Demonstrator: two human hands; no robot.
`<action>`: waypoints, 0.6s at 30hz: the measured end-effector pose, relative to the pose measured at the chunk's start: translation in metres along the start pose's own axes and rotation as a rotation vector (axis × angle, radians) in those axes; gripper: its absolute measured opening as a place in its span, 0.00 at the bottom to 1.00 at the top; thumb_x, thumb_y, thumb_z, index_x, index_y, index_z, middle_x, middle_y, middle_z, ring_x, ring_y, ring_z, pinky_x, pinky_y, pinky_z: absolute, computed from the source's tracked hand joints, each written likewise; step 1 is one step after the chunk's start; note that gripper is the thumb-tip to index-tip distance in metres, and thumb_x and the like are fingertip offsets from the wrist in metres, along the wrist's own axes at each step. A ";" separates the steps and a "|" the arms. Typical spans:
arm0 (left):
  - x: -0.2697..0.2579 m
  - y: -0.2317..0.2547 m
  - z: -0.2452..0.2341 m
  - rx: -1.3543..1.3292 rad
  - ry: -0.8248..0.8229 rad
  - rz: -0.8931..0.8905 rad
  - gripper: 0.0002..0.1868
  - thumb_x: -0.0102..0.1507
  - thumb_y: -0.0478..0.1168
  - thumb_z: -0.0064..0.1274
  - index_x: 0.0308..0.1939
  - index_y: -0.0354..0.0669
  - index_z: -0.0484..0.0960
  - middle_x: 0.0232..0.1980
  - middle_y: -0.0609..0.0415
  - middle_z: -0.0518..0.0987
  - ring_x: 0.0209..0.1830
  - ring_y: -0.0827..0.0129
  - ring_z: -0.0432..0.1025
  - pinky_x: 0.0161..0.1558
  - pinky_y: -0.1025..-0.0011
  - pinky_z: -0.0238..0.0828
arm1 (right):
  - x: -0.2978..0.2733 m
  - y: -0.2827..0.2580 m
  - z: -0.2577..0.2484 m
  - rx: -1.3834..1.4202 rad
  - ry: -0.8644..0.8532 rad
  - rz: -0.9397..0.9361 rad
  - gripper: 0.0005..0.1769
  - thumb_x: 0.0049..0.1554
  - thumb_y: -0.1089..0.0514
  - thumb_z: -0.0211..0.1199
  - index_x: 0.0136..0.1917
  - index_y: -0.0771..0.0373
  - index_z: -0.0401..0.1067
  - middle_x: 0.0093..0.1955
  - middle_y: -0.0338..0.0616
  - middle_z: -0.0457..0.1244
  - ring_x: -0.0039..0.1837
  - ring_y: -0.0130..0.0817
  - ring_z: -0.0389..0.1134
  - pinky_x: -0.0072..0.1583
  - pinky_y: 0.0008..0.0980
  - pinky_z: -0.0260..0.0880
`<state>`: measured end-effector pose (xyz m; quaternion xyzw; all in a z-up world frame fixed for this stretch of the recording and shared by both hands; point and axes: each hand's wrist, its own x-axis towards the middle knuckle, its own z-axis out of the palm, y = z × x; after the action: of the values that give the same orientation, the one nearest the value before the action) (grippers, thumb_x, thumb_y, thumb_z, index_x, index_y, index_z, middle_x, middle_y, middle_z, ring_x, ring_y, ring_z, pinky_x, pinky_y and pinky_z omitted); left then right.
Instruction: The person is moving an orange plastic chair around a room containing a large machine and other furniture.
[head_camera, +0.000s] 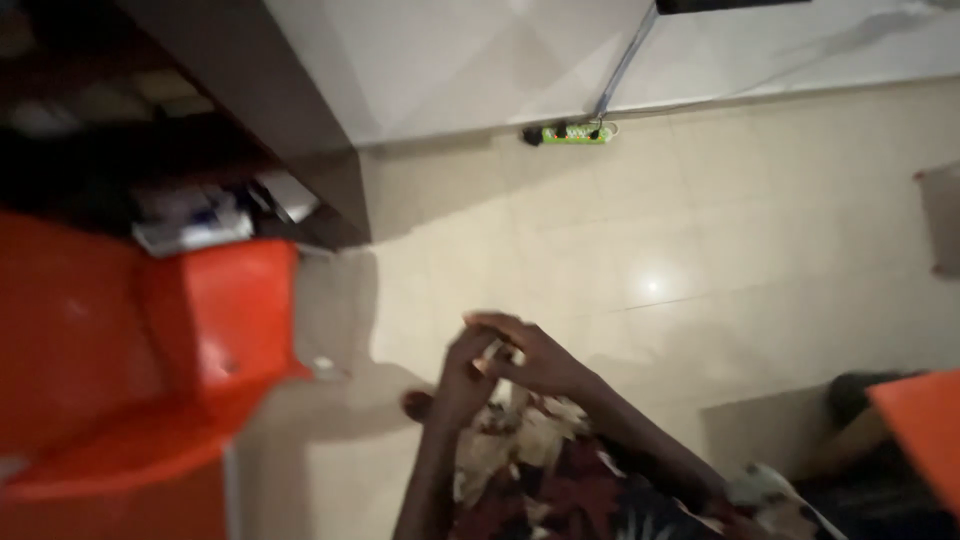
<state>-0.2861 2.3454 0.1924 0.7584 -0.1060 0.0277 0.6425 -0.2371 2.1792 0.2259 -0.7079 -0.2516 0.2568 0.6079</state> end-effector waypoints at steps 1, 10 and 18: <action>0.000 0.004 -0.024 0.008 -0.032 0.018 0.14 0.69 0.35 0.54 0.57 0.33 0.80 0.53 0.42 0.80 0.52 0.59 0.77 0.50 0.65 0.76 | 0.006 -0.007 0.019 0.002 0.035 -0.014 0.40 0.62 0.45 0.66 0.81 0.58 0.55 0.69 0.46 0.64 0.63 0.35 0.69 0.58 0.37 0.73; -0.053 0.026 -0.143 0.040 -0.608 -0.404 0.32 0.61 0.34 0.54 0.71 0.49 0.74 0.58 0.47 0.77 0.46 0.55 0.75 0.50 0.63 0.76 | 0.016 -0.041 0.151 0.021 -0.144 0.440 0.51 0.54 0.37 0.67 0.85 0.46 0.53 0.57 0.55 0.69 0.56 0.43 0.72 0.58 0.39 0.72; -0.145 -0.017 -0.167 -0.476 -0.509 -0.435 0.31 0.62 0.39 0.56 0.69 0.42 0.71 0.70 0.54 0.74 0.63 0.63 0.72 0.60 0.60 0.74 | -0.001 -0.041 0.235 -0.055 -0.054 0.276 0.46 0.54 0.39 0.70 0.80 0.51 0.60 0.67 0.47 0.65 0.68 0.39 0.67 0.66 0.44 0.70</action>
<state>-0.4081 2.5302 0.1790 0.5760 -0.1021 -0.3224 0.7442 -0.3972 2.3563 0.2363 -0.7451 -0.1750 0.3499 0.5402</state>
